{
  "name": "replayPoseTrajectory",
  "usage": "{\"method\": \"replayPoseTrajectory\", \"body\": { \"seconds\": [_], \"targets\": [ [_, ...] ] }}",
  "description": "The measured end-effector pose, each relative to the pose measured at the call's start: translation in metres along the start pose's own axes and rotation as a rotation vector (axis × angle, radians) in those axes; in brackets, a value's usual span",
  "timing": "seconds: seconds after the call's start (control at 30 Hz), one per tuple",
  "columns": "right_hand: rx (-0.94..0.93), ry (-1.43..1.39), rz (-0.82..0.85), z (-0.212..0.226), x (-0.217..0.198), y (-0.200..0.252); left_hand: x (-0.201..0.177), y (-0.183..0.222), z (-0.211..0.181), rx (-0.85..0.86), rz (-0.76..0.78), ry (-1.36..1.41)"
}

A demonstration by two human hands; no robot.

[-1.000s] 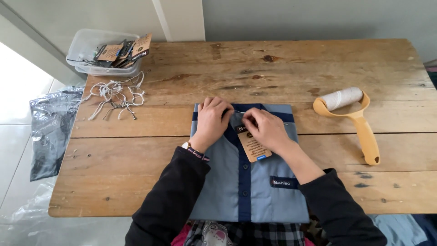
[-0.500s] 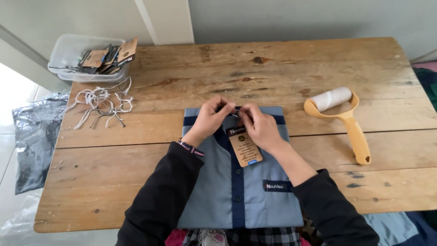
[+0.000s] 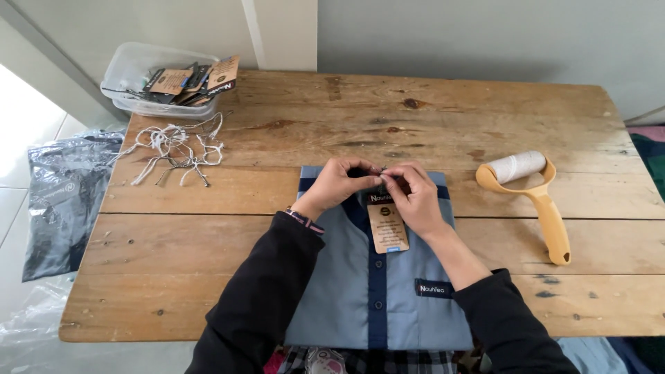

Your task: The person cleans a shirt with a lint roller, folds it, and then attaches a clothing tag by hand.

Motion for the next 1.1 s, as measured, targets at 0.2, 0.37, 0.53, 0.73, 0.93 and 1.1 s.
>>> {"method": "replayPoseTrajectory", "body": {
  "seconds": [0.2, 0.37, 0.53, 0.73, 0.93, 1.1],
  "targets": [
    [-0.080, 0.068, 0.007, 0.003, -0.001, 0.001, 0.000, 0.000, 0.000, 0.004, -0.072, -0.064],
    [-0.076, 0.098, 0.083, 0.016, -0.010, -0.008, 0.005, -0.010, 0.012, 0.190, -0.092, -0.187],
    [-0.042, 0.084, 0.149, 0.034, -0.019, -0.010, 0.014, -0.003, 0.014, 0.289, -0.103, -0.379],
    [0.488, -0.876, 0.930, 0.219, 0.078, 0.074, 0.004, -0.003, 0.020, 0.265, -0.186, -0.323],
    [0.778, -1.018, 1.478, 0.210, 0.013, 0.204, 0.013, 0.008, 0.009, 0.387, -0.223, -0.469],
    [0.631, -1.008, 1.305, 0.245, 0.016, 0.155, 0.016, 0.009, 0.001, 0.407, -0.201, -0.470]
  ]
}}
Point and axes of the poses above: each hand's wrist, its own y-axis away from the middle knuckle, its own x-axis out of the palm, z = x × y, the point moved 8 cm from there along -y, towards the middle knuckle, and after that the axes turned 9 degrees about -x, right-handed, at the moved point
